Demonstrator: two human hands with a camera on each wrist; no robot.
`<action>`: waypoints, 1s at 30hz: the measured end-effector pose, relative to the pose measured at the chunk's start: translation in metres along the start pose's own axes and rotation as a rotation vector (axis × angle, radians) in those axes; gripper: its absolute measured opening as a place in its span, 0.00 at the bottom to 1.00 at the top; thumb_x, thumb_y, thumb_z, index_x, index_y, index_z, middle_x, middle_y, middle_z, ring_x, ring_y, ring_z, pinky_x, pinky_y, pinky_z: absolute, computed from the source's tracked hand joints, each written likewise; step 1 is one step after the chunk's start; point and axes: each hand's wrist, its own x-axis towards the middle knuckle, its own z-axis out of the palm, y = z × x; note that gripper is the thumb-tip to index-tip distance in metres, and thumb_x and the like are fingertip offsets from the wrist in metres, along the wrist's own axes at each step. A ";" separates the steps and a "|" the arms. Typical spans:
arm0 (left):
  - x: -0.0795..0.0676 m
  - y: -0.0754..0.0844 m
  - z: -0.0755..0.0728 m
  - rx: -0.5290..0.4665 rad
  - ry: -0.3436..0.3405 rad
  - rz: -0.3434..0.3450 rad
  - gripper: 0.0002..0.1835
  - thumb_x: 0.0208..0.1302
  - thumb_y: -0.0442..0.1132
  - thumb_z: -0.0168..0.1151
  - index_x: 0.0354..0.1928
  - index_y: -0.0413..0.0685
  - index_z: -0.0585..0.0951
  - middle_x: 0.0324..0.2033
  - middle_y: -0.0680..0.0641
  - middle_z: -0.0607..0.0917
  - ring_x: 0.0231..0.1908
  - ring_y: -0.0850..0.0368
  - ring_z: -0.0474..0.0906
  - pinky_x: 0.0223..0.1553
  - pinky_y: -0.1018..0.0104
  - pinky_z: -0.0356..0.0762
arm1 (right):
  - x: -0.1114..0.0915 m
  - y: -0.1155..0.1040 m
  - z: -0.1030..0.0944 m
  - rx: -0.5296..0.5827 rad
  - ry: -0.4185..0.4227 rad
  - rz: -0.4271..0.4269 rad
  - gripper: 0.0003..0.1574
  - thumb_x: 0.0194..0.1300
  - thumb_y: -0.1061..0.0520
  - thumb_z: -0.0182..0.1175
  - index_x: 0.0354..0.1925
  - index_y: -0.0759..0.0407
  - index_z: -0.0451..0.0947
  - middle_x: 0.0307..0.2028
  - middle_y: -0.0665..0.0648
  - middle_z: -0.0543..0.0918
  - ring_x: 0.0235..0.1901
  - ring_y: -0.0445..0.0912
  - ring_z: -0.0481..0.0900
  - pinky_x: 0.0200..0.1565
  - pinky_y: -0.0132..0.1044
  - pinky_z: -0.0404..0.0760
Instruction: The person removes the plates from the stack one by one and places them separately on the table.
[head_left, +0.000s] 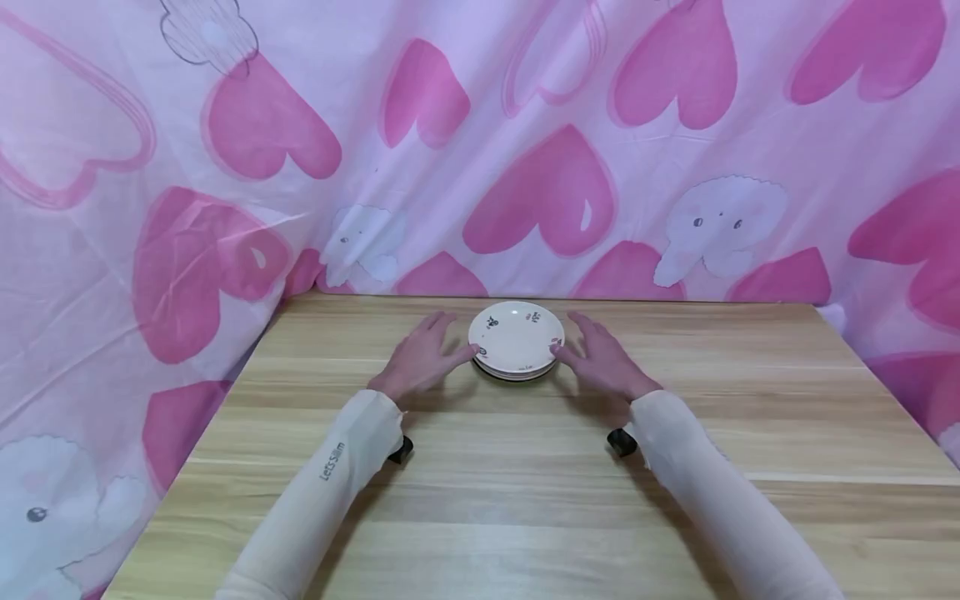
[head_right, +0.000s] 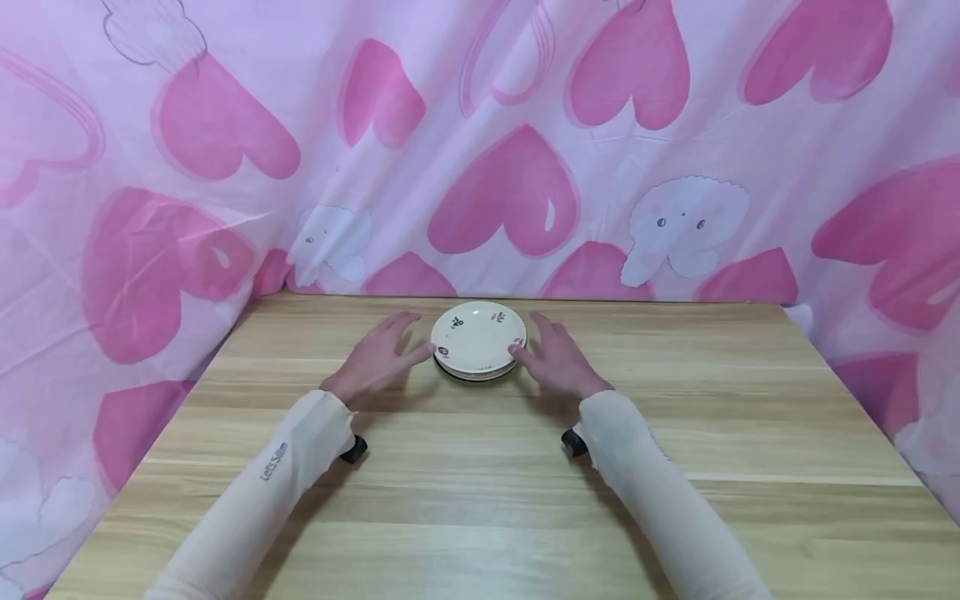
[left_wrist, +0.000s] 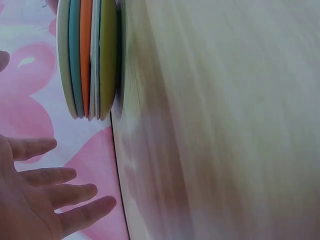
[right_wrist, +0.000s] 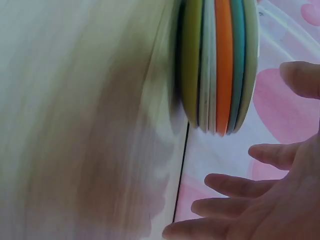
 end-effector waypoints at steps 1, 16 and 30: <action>0.001 0.000 0.001 -0.004 -0.001 0.003 0.47 0.64 0.72 0.50 0.76 0.50 0.61 0.77 0.40 0.60 0.77 0.41 0.56 0.71 0.34 0.61 | 0.000 -0.001 0.000 0.024 -0.004 0.002 0.51 0.73 0.39 0.53 0.79 0.61 0.45 0.76 0.70 0.57 0.71 0.67 0.62 0.73 0.64 0.59; 0.009 -0.001 0.013 -0.318 0.015 0.034 0.34 0.70 0.43 0.58 0.73 0.36 0.62 0.70 0.34 0.70 0.66 0.39 0.75 0.66 0.51 0.74 | 0.009 -0.003 0.010 0.106 0.029 0.041 0.43 0.73 0.51 0.54 0.76 0.66 0.51 0.72 0.73 0.64 0.72 0.66 0.63 0.73 0.61 0.61; 0.017 0.009 0.020 -0.408 0.052 0.040 0.26 0.69 0.35 0.57 0.66 0.31 0.69 0.59 0.34 0.81 0.60 0.42 0.81 0.63 0.56 0.78 | 0.010 -0.006 0.014 0.144 0.056 0.026 0.36 0.71 0.56 0.55 0.71 0.71 0.60 0.67 0.73 0.71 0.70 0.65 0.67 0.72 0.58 0.64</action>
